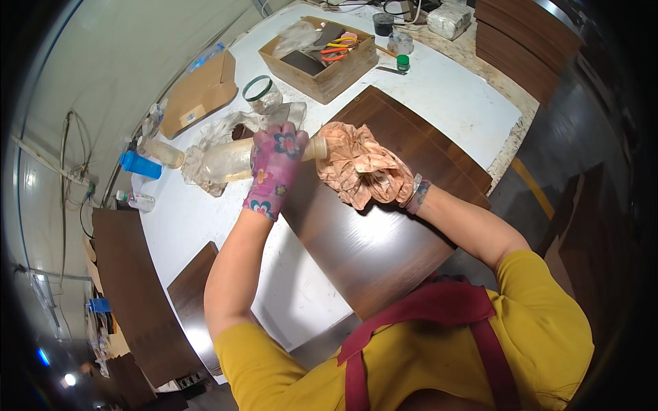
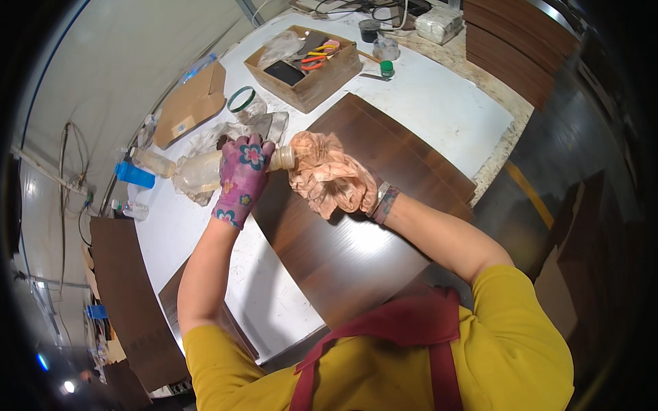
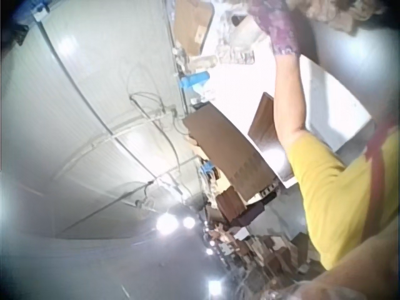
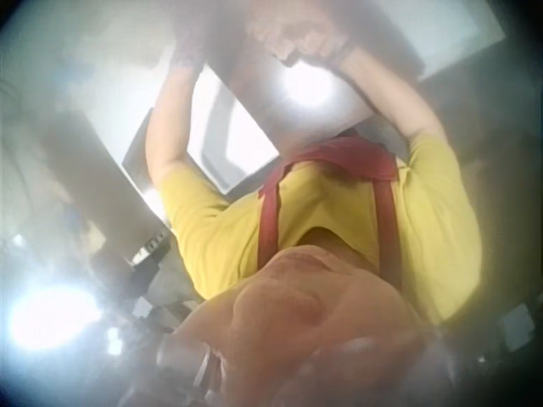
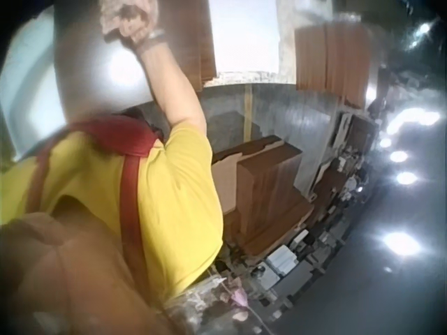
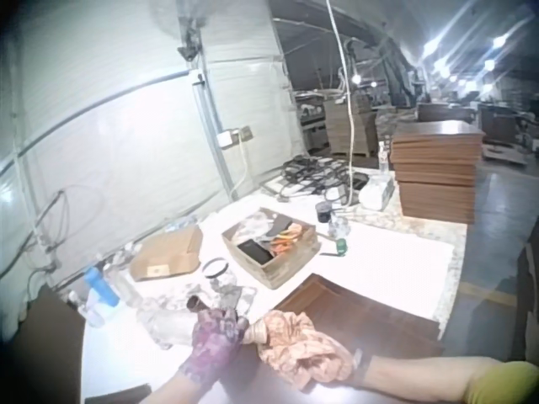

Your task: The person wipes the surface of multiple wooden panels with a cloth on a workbench. They handle each panel one at a time, turning them over to wipe both sides, then stack the finished pieces.

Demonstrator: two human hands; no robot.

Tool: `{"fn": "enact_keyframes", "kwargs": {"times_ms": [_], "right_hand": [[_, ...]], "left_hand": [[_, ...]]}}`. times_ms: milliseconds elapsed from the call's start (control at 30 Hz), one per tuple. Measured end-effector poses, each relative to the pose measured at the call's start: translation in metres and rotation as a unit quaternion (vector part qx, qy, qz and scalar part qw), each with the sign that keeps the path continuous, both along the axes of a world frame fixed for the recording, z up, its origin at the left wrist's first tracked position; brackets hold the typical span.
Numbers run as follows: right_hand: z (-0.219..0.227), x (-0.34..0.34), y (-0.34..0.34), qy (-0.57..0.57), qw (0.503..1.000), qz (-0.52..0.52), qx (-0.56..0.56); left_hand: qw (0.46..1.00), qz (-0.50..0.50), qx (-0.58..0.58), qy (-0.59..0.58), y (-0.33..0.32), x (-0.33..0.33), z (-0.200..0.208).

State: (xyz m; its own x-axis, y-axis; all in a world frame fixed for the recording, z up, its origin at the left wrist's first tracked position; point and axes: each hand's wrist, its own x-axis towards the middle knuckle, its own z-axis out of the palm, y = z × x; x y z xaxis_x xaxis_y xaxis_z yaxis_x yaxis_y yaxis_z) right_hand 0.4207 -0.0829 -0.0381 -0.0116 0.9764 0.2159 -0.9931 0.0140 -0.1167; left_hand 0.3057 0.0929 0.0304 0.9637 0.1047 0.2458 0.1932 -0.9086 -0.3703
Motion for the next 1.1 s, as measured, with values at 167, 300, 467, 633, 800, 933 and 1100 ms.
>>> {"fn": "enact_keyframes", "kwargs": {"times_ms": [167,300,467,633,800,933,1100], "right_hand": [[0.007,0.003,-0.004,-0.014,0.989,0.138,-0.043],[-0.025,-0.007,0.03,0.04,0.979,0.189,0.071],[-0.02,-0.031,0.06,0.078,0.992,0.063,0.081],[0.017,-0.008,0.003,-0.284,0.93,-0.234,0.012],[0.006,0.017,-0.032,-0.019,0.992,-0.107,-0.07],[-0.017,0.055,-0.015,-0.196,0.966,-0.13,-0.109],[0.005,0.032,0.06,-0.604,0.721,-0.304,-0.154]], "left_hand": [[0.999,-0.021,0.001,-0.041,0.016,-0.01,-0.016],[0.996,-0.037,-0.046,-0.062,0.037,-0.028,-0.036],[0.974,0.118,-0.157,-0.108,0.087,-0.064,-0.058],[0.702,0.085,-0.6,-0.374,0.148,-0.076,-0.072],[0.662,0.162,-0.544,-0.49,0.185,-0.093,-0.093],[0.703,0.265,-0.454,-0.479,0.161,-0.114,-0.109],[0.546,0.116,-0.729,-0.395,-0.037,-0.144,-0.166]]}}
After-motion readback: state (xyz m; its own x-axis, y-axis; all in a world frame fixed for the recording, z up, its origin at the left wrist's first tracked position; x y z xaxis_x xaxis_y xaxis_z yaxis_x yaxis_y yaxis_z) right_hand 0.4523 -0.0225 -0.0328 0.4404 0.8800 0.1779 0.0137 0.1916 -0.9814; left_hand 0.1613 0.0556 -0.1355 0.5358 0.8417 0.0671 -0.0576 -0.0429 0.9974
